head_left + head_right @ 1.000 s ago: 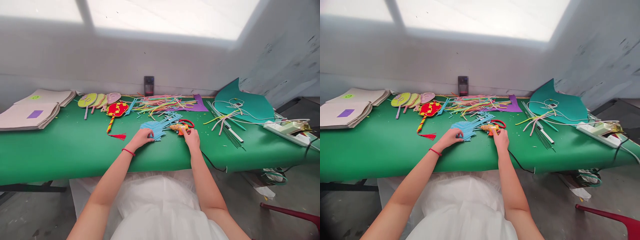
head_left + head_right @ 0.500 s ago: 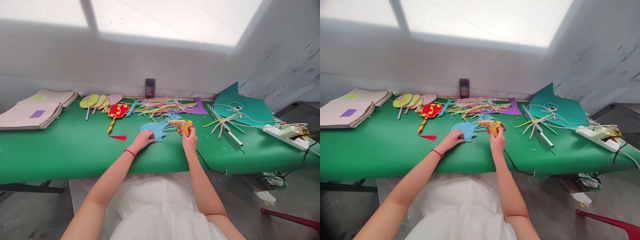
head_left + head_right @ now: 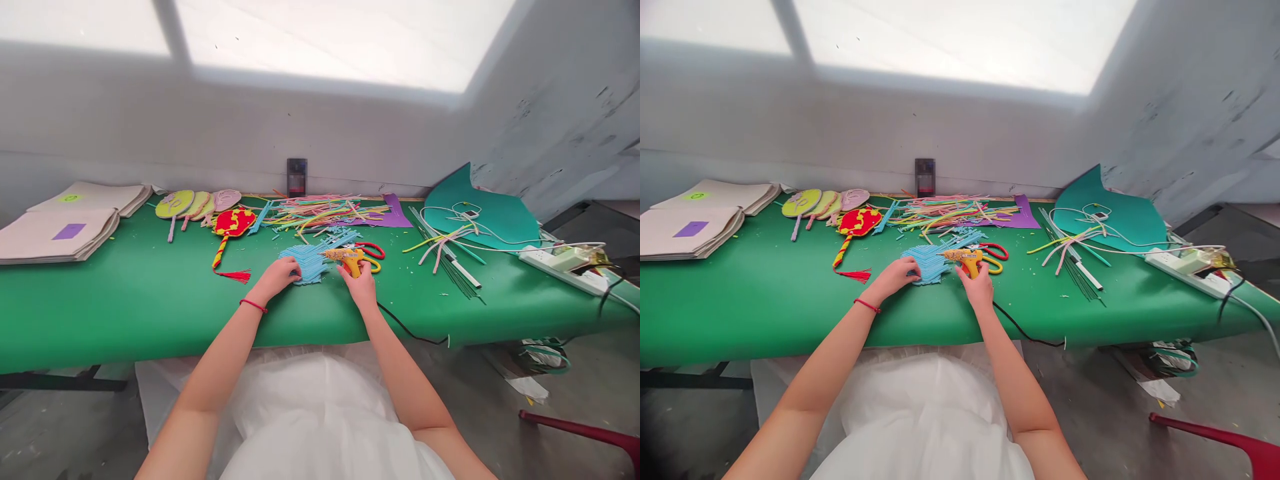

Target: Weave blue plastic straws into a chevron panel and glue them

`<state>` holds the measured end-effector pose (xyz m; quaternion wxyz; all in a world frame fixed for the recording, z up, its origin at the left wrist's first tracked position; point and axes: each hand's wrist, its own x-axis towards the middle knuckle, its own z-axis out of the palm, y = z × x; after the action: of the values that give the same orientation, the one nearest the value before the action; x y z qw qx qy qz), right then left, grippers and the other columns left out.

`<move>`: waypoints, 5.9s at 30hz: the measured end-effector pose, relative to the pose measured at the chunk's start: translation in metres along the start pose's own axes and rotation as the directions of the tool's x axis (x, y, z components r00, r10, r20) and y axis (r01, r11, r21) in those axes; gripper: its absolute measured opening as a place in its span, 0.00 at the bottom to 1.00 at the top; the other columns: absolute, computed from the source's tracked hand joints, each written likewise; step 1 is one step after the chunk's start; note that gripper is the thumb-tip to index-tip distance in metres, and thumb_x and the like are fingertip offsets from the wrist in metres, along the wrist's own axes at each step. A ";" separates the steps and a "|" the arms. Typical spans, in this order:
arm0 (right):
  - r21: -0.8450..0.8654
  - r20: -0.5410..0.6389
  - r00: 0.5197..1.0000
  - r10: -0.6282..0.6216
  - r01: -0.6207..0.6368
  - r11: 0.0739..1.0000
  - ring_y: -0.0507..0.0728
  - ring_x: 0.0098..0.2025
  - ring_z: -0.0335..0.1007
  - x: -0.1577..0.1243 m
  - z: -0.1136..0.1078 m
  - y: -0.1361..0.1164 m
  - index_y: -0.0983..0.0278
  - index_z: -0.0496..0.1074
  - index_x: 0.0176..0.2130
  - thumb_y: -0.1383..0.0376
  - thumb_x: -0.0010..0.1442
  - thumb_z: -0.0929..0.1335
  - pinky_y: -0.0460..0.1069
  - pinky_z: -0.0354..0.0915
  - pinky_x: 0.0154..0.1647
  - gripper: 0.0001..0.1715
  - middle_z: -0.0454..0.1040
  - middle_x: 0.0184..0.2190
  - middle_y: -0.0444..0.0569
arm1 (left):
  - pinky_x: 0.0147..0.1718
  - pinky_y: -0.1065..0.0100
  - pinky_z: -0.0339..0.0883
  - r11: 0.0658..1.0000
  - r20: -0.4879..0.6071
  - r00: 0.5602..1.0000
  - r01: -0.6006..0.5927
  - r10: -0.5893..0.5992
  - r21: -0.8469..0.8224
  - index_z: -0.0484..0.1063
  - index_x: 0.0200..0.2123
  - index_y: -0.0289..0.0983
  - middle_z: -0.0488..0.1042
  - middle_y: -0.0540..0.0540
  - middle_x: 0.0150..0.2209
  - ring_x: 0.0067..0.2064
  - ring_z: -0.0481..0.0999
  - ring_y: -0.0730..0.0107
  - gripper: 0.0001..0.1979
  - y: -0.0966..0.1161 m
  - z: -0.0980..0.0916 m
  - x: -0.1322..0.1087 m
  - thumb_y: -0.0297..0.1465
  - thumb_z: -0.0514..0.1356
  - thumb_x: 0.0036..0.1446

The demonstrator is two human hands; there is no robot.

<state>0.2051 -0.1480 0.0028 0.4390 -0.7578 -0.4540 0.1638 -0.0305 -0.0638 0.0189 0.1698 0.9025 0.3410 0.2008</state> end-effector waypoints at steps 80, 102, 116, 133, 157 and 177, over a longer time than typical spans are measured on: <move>-0.330 -0.031 0.914 -0.404 0.372 0.868 0.62 0.41 0.67 -0.005 -0.010 0.033 0.64 0.63 0.44 0.60 0.53 0.64 0.54 0.65 0.39 0.18 0.71 0.38 0.54 | 0.43 0.63 0.65 0.967 -0.185 0.949 0.255 -0.255 -0.026 0.73 0.37 0.38 0.70 0.45 0.39 0.44 0.70 0.62 0.07 -0.011 0.008 -0.002 0.25 0.56 0.56; -0.302 0.019 0.816 -0.578 0.556 0.775 0.61 0.40 0.67 -0.024 0.028 -0.014 0.64 0.63 0.44 0.65 0.55 0.64 0.54 0.67 0.39 0.14 0.70 0.37 0.53 | 0.46 0.66 0.67 0.931 -0.217 0.913 0.305 -0.345 -0.198 0.76 0.37 0.37 0.73 0.46 0.39 0.42 0.73 0.67 0.14 -0.019 0.010 -0.001 0.19 0.55 0.50; -0.308 0.098 0.816 -0.570 0.569 0.762 0.62 0.41 0.66 -0.023 0.033 -0.012 0.63 0.63 0.46 0.67 0.55 0.64 0.56 0.66 0.41 0.16 0.70 0.39 0.54 | 0.46 0.65 0.67 0.936 -0.219 0.912 0.320 -0.346 -0.147 0.75 0.38 0.38 0.74 0.46 0.39 0.42 0.74 0.67 0.16 -0.020 0.011 0.000 0.18 0.52 0.51; -0.311 0.062 0.840 -0.539 0.529 0.789 0.62 0.41 0.66 -0.031 0.013 -0.002 0.63 0.63 0.45 0.68 0.55 0.63 0.56 0.66 0.41 0.15 0.70 0.38 0.54 | 0.46 0.65 0.67 0.938 -0.209 0.919 0.300 -0.333 -0.173 0.75 0.38 0.37 0.74 0.45 0.40 0.43 0.73 0.67 0.17 -0.017 0.009 -0.001 0.18 0.51 0.51; -0.308 0.059 0.857 -0.511 0.503 0.807 0.62 0.43 0.67 -0.028 -0.002 0.006 0.63 0.64 0.45 0.65 0.56 0.62 0.55 0.66 0.41 0.15 0.71 0.40 0.54 | 0.45 0.65 0.68 0.939 -0.214 0.919 0.299 -0.331 -0.169 0.75 0.37 0.38 0.74 0.46 0.39 0.42 0.73 0.67 0.17 -0.019 0.010 -0.001 0.18 0.51 0.51; -0.155 -0.045 0.974 -0.224 0.214 0.964 0.59 0.36 0.69 -0.003 -0.026 0.013 0.63 0.64 0.46 0.55 0.49 0.68 0.52 0.65 0.38 0.26 0.73 0.40 0.52 | 0.45 0.66 0.67 0.927 -0.207 0.912 0.313 -0.354 -0.205 0.75 0.37 0.37 0.74 0.46 0.39 0.42 0.74 0.68 0.15 -0.016 0.009 -0.001 0.18 0.52 0.52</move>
<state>0.2278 -0.1667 0.0066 0.4105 -0.7383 -0.5322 0.0563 -0.0358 -0.0546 0.0038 0.2345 0.7823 0.4904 0.3042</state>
